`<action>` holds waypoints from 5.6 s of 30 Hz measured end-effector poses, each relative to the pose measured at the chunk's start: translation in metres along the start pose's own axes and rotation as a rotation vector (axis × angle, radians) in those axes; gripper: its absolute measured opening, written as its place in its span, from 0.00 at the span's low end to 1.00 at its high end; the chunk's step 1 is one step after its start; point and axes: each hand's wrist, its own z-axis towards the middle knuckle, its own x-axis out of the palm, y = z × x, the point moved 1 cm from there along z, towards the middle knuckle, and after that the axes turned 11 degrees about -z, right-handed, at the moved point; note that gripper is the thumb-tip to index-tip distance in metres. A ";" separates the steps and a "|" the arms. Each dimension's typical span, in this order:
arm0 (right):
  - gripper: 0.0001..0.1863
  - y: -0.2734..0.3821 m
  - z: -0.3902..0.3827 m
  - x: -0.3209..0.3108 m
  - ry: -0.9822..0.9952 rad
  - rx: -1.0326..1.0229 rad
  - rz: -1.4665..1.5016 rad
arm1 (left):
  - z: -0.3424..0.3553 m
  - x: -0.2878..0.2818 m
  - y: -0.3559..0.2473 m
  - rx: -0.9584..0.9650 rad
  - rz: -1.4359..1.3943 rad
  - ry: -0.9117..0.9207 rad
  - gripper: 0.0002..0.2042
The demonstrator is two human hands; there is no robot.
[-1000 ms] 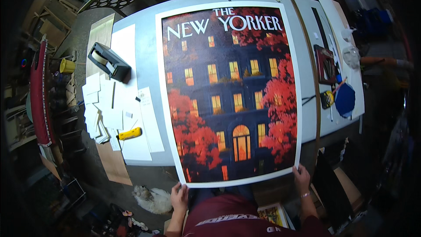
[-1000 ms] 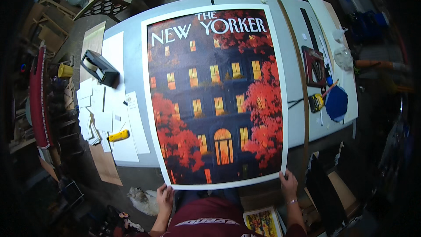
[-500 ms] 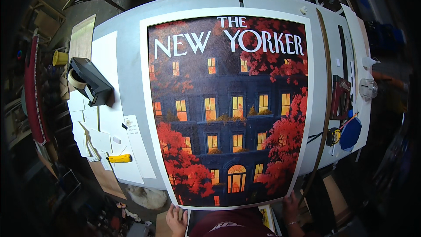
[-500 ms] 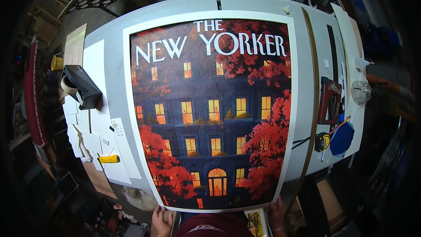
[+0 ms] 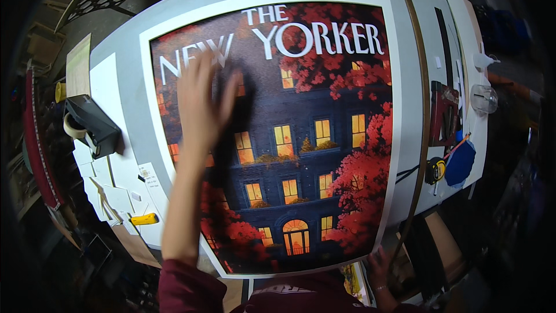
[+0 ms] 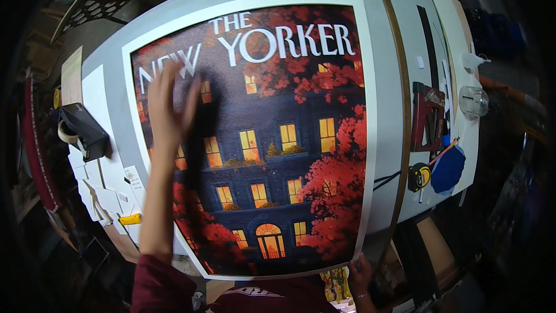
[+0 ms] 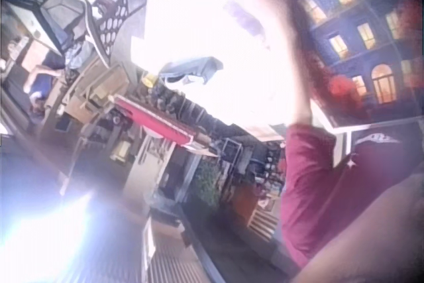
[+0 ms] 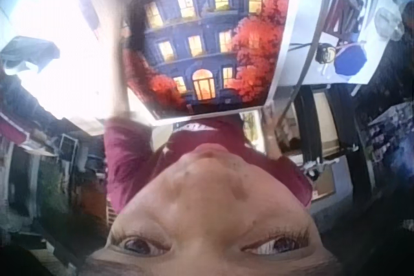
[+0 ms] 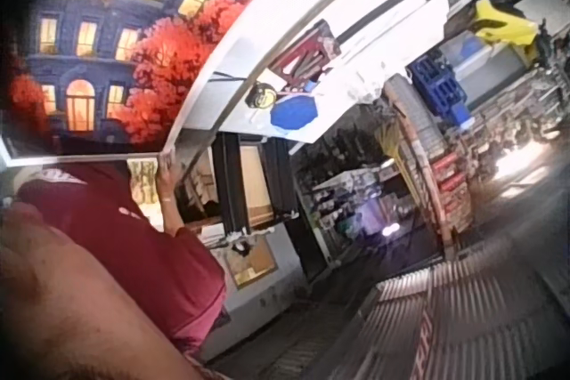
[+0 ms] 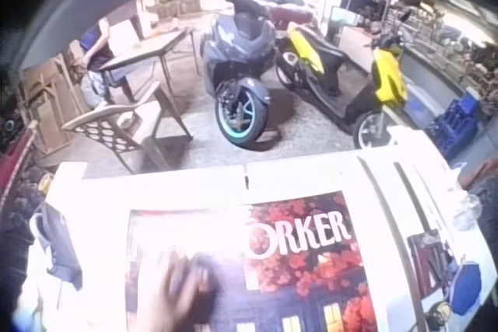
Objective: The person aligns a New Yorker magazine cover on a wooden board, smooths it down, and secures it with tape. They then place a white frame around the poster, adjust its position, and continue taping the edges to secure the frame.
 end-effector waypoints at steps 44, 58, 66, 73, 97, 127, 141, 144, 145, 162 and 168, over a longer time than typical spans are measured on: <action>0.18 0.004 0.010 -0.009 -0.011 -0.203 -0.196 | 0.170 0.205 -0.075 0.173 -0.260 0.101 0.11; 0.20 -0.003 -0.008 0.008 0.026 -0.001 -0.056 | 0.122 0.122 0.024 0.221 -0.010 0.085 0.13; 0.25 -0.013 -0.003 0.000 0.018 -0.172 -0.131 | 0.066 0.004 0.128 -0.008 0.258 0.266 0.24; 0.26 -0.025 -0.001 0.006 0.021 -0.009 0.068 | 0.035 -0.034 0.138 -0.031 0.399 0.193 0.27; 0.19 -0.008 0.002 0.006 0.018 0.103 0.129 | -0.020 -0.088 0.112 -0.782 -0.003 -0.179 0.23; 0.17 0.079 0.109 -0.041 -0.453 0.245 0.342 | -0.344 -0.162 -0.046 -1.001 -0.780 -0.283 0.17; 0.15 0.022 0.127 -0.287 -0.868 -0.054 0.245 | -0.212 -0.151 -0.238 -0.456 -1.227 -0.280 0.17; 0.13 -0.004 0.162 -0.375 -0.785 -0.089 0.458 | -0.147 -0.135 -0.280 -0.371 -1.271 -0.269 0.17; 0.14 -0.032 0.171 -0.404 -0.891 -0.190 0.388 | -0.126 -0.129 -0.302 -0.331 -1.291 -0.269 0.16; 0.14 -0.405 0.214 -0.325 -0.649 0.166 0.425 | -0.136 0.108 -0.384 -0.778 -1.182 0.291 0.14; 0.22 -0.466 0.274 -0.216 -0.488 0.335 0.090 | -0.170 0.189 -0.347 -0.803 -0.743 0.377 0.20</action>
